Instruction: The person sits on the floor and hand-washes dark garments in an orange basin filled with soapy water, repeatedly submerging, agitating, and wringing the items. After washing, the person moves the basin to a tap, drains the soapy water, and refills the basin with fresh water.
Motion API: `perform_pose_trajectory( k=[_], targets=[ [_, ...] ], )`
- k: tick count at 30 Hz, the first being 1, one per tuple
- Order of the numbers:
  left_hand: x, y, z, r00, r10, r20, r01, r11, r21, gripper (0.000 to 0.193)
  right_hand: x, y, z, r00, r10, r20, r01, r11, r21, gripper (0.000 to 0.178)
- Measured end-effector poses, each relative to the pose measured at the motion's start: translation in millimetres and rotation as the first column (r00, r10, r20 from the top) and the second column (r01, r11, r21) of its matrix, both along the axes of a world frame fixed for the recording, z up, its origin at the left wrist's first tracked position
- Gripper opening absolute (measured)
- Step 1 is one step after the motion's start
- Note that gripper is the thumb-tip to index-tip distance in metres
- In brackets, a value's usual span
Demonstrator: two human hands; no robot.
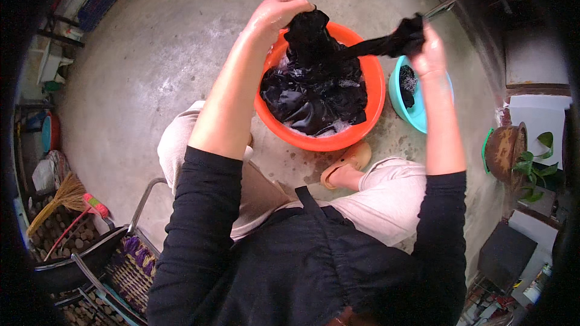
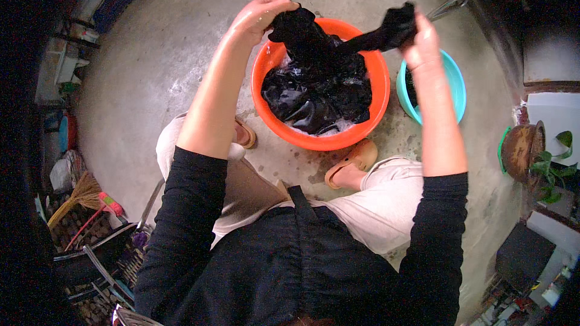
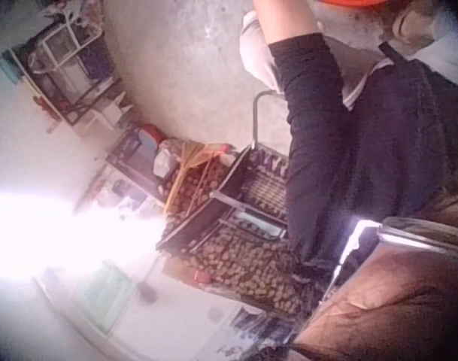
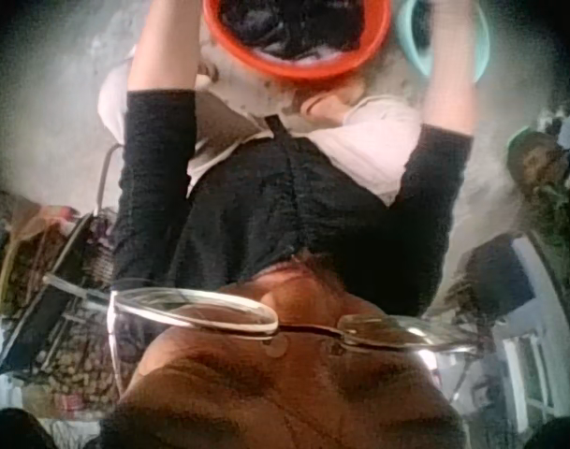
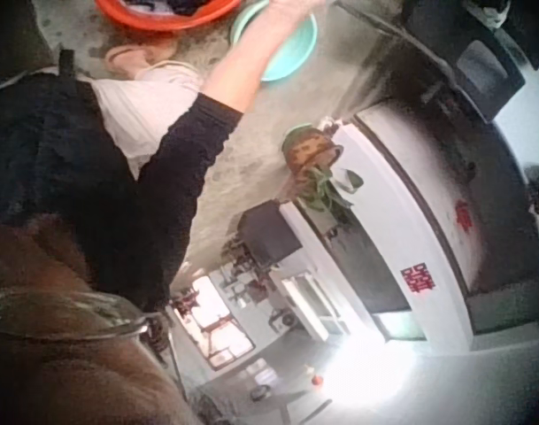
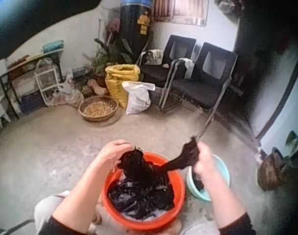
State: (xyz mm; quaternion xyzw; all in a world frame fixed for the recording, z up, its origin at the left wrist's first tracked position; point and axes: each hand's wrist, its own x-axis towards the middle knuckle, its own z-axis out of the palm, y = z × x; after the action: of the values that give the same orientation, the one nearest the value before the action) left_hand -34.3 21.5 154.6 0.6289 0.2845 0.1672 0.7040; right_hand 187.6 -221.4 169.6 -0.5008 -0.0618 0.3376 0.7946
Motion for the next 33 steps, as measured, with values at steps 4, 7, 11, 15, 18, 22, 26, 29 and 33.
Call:
perform_pose_trajectory(
  k=[4,7,11,15,18,22,26,29,33],
  targets=[
    [-5.2,12.4,25.0,0.955,-0.007,0.296,0.038,0.994,-0.100,0.015,13.3,-20.1,103.7,0.913,0.219,0.343,-0.248,0.968,0.041,0.030],
    [-6.5,21.3,35.0,0.835,-0.167,0.524,0.282,0.948,-0.146,0.032,1.5,-21.1,99.0,0.928,0.367,0.058,-0.365,0.870,0.331,0.028],
    [0.3,1.3,23.9,0.969,-0.177,0.174,0.169,0.984,0.064,0.030,-44.1,-6.2,3.2,0.607,0.561,0.563,-0.003,0.710,-0.704,0.021],
    [14.8,-41.0,5.7,0.957,-0.275,-0.093,0.290,0.890,0.352,0.036,-79.5,1.0,-88.8,0.586,0.572,0.574,-0.174,0.781,-0.600,0.063],
    [19.5,-51.0,6.2,0.929,-0.352,-0.112,0.366,0.841,0.397,0.037,-82.8,17.2,-107.4,0.521,0.630,0.576,-0.208,0.748,-0.630,0.052],
    [6.8,-32.9,20.5,0.958,-0.285,0.046,0.261,0.925,0.277,0.044,-74.1,39.1,-71.8,0.818,0.401,0.413,-0.238,0.889,-0.391,0.040],
    [-10.6,-20.5,19.6,0.967,-0.231,0.112,0.207,0.960,0.190,0.052,-59.0,34.4,-2.0,0.920,0.231,0.316,-0.242,0.970,-0.005,0.032],
    [-9.5,-17.1,2.2,0.928,-0.351,0.127,0.322,0.924,0.207,0.064,-48.2,35.0,59.7,0.965,0.145,0.220,-0.154,0.988,0.028,0.031],
    [2.0,-20.6,-42.0,0.888,-0.459,-0.002,0.444,0.858,0.257,0.092,-69.2,42.4,155.7,0.947,-0.077,0.311,0.098,0.994,-0.054,0.036]
  ],
)
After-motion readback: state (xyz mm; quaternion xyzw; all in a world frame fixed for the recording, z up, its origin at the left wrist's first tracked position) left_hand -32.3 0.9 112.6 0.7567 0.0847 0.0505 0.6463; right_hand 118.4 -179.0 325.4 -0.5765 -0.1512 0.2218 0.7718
